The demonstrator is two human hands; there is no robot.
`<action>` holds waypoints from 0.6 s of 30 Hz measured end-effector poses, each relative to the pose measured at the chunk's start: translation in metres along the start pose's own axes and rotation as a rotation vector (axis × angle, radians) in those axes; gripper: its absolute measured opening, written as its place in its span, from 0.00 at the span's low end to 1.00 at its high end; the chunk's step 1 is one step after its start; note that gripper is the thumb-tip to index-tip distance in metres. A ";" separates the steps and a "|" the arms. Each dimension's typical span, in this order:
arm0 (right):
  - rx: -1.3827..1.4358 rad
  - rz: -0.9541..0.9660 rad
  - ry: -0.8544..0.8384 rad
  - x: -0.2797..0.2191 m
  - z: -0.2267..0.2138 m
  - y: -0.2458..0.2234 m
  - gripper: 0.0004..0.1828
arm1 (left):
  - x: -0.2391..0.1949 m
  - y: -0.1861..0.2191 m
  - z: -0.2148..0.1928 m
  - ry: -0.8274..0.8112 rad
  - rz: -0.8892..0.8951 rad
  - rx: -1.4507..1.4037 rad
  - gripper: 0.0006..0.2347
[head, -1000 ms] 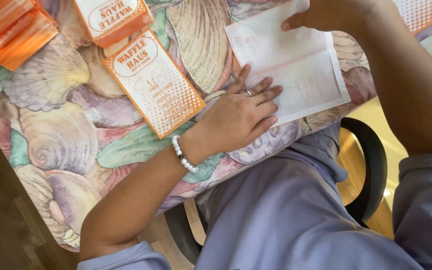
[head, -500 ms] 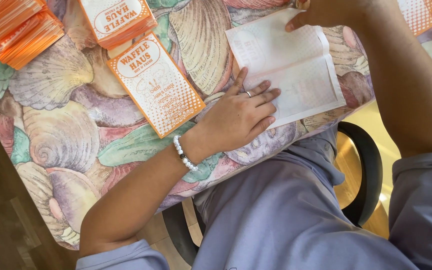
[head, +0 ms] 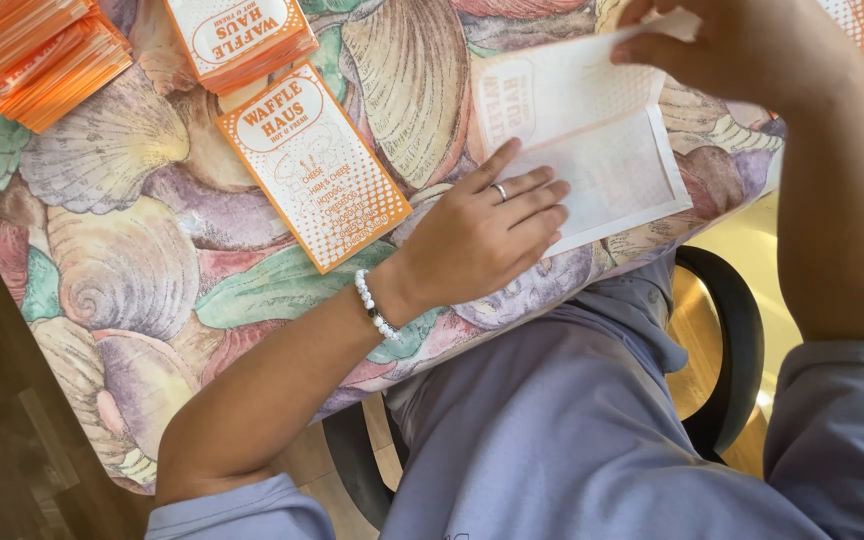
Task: Applying glue to paper templates and folding them to assemble small product bags.
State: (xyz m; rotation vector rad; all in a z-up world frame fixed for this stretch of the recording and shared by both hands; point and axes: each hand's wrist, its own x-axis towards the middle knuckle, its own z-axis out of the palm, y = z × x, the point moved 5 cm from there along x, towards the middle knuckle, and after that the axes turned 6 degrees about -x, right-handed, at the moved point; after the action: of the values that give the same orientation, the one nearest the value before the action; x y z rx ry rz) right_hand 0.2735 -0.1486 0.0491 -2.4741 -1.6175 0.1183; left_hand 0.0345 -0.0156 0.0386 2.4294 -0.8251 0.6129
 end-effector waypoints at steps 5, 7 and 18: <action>0.200 -0.250 0.173 -0.050 -0.038 -0.058 0.06 | 0.002 0.018 -0.048 0.478 0.093 -0.104 0.09; 0.210 -0.299 0.173 -0.074 -0.027 -0.050 0.05 | -0.007 0.001 -0.039 0.498 -0.184 -0.283 0.11; 0.216 -0.250 0.161 -0.107 0.004 -0.066 0.07 | -0.010 -0.024 0.028 -0.128 -0.330 -0.124 0.20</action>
State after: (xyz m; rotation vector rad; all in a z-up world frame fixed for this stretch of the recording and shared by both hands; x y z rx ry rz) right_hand 0.1699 -0.2201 0.0546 -2.0506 -1.7277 0.0532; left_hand 0.0497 -0.0111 0.0037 2.4340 -0.4761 0.2749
